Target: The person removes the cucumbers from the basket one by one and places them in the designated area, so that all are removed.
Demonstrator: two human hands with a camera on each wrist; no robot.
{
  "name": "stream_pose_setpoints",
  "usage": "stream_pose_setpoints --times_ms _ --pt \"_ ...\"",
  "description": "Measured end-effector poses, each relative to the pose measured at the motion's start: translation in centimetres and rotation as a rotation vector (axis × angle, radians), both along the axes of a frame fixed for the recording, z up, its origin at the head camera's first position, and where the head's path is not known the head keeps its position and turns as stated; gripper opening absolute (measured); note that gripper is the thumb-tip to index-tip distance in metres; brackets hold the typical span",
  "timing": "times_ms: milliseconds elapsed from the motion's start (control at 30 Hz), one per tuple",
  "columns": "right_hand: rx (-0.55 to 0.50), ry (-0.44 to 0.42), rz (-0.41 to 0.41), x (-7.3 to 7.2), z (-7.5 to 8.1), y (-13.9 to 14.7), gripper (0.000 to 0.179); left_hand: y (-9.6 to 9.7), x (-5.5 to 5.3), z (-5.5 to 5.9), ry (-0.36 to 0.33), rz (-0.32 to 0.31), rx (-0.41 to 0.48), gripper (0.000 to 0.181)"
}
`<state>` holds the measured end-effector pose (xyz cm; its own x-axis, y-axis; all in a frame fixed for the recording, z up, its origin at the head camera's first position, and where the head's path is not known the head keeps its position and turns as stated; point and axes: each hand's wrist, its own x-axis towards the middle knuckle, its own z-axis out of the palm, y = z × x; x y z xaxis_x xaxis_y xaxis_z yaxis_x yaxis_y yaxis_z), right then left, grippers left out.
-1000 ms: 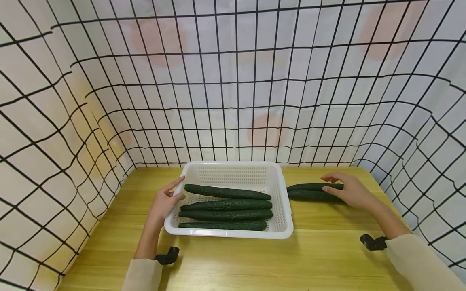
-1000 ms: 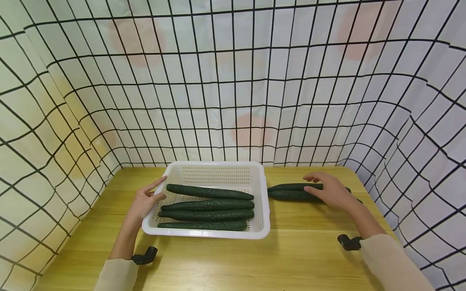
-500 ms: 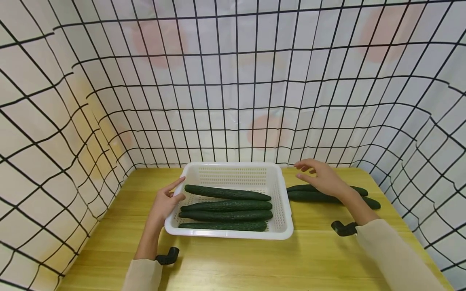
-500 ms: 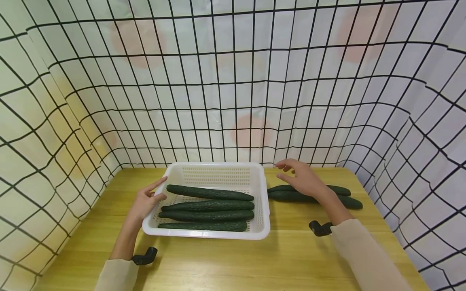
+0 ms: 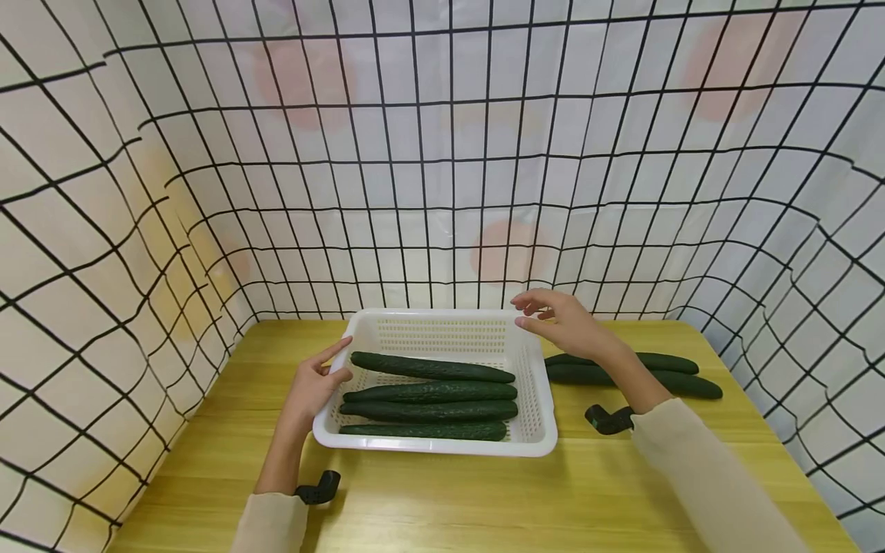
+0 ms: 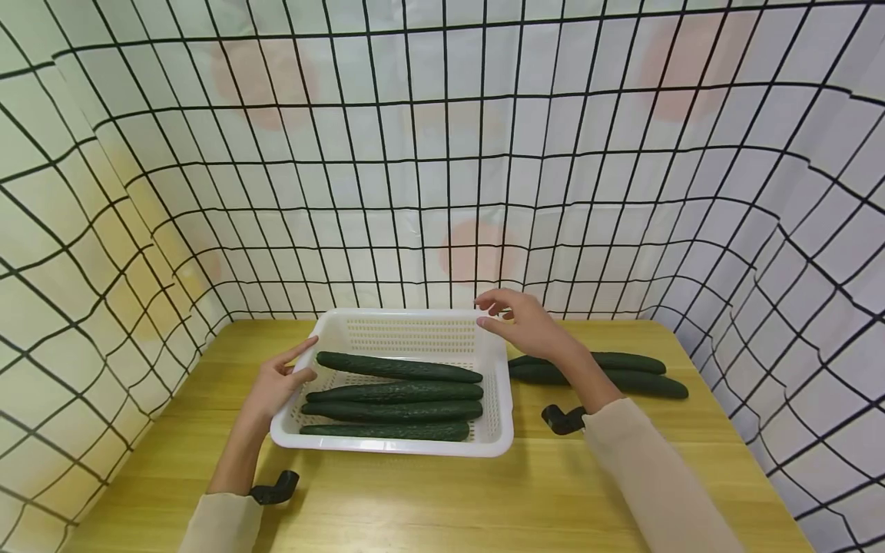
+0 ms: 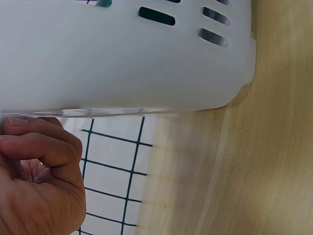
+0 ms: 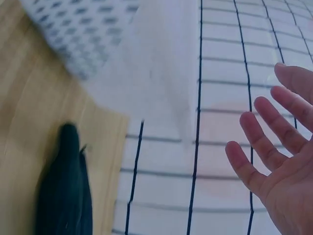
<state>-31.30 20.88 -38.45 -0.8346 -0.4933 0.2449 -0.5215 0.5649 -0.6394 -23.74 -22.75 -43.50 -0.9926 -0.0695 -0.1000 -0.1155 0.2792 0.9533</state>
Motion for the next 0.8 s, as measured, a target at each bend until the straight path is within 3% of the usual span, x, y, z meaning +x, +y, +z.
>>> stream_pose_setpoints --times_ms 333,600,800 --pt "0.006 0.035 0.086 -0.4 0.8 -4.8 0.042 0.1 0.3 0.3 0.003 -0.001 0.005 0.063" --pt "0.032 -0.035 0.114 -0.6 0.6 -7.4 0.045 -0.8 -1.3 -2.5 0.024 0.016 -0.002 0.063" --pt "0.07 -0.061 0.143 -1.0 -0.3 -8.9 0.047 -1.0 -1.6 -3.1 0.043 0.027 -0.014 0.061"
